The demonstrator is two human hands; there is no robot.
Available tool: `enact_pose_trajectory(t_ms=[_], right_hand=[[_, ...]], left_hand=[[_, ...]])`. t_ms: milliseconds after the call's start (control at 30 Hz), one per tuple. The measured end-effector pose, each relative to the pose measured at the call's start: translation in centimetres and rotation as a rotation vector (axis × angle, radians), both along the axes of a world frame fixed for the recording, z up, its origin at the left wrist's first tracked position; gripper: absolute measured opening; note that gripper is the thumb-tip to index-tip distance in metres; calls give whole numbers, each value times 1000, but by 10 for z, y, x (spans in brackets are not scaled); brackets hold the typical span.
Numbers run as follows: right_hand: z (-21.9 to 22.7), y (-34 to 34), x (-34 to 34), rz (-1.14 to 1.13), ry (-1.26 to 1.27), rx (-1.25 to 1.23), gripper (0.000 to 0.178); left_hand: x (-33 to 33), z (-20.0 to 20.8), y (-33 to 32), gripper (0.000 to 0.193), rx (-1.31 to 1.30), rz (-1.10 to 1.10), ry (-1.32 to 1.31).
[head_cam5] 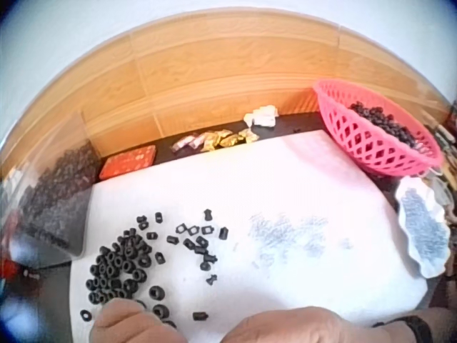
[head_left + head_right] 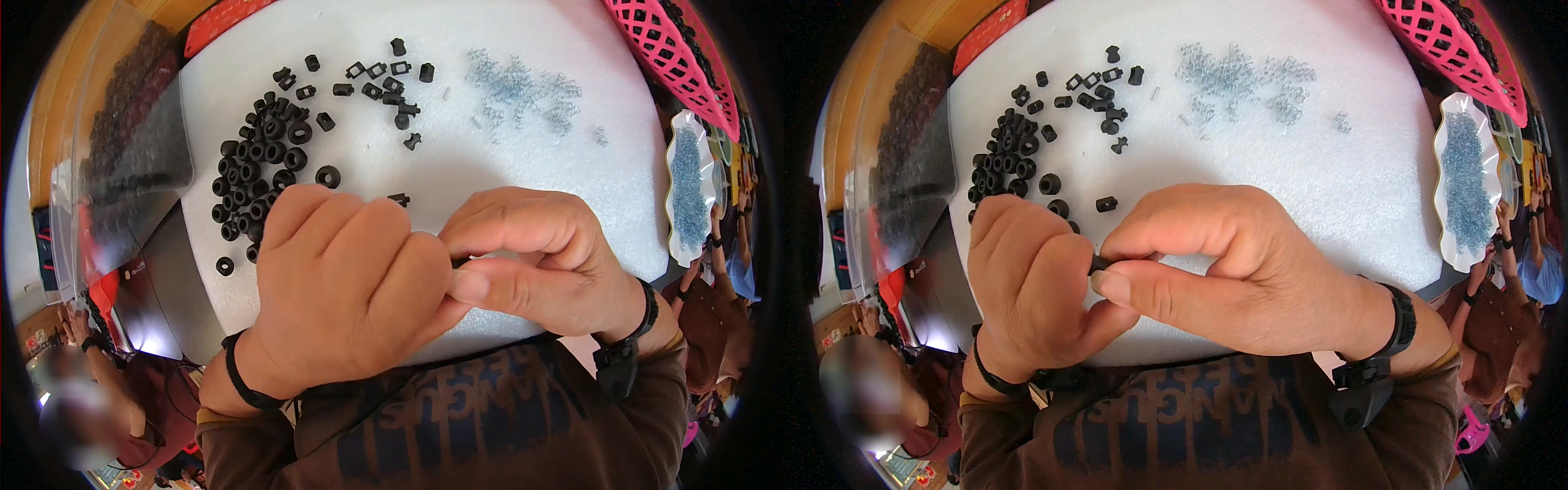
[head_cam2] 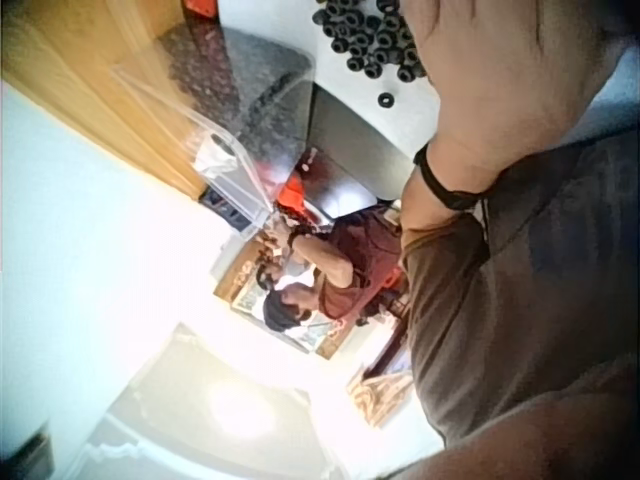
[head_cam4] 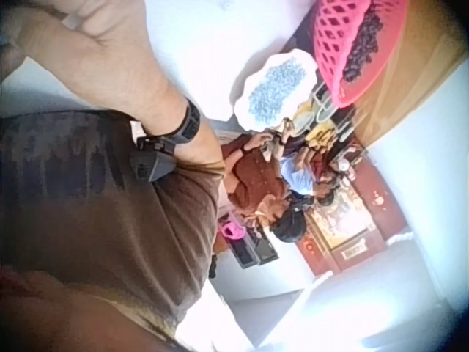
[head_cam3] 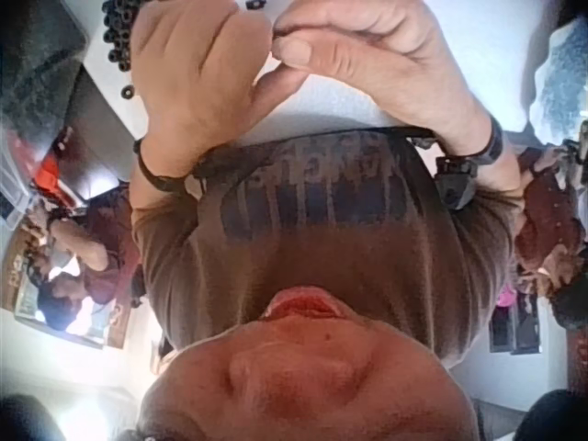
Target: Assembling small black plastic cylindrical components by hand at a workshop workstation.
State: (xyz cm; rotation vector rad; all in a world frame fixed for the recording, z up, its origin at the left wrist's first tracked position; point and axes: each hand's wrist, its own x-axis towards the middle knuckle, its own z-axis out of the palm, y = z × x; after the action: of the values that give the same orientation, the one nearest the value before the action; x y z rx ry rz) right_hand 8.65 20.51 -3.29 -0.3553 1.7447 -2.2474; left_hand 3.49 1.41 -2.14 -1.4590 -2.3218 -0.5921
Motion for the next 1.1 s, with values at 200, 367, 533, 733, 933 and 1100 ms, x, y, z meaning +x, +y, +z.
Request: enact_pose_trajectory(t_ms=[200, 367, 533, 733, 933, 1100], right_hand=[[2, 1, 0, 38, -3, 35, 15], [9, 1, 0, 67, -289, -68, 19], [14, 1, -1, 91, -445, -88, 24], [4, 0, -1, 85, -216, -39, 26], [3, 3, -3, 61, -202, 14, 23], [-1, 4, -3, 56, -58, 65, 23]], left_hand=[[-1, 0, -1, 35, 25, -59, -34], [-7, -4, -1, 33, 86, -86, -61], [-12, -1, -5, 33, 21, -81, -96], [-11, 1, -5, 32, 6, -62, -98], [-16, 9, -9, 26, -2, -151, -305], [-17, 11, -9, 27, -24, -132, -313]])
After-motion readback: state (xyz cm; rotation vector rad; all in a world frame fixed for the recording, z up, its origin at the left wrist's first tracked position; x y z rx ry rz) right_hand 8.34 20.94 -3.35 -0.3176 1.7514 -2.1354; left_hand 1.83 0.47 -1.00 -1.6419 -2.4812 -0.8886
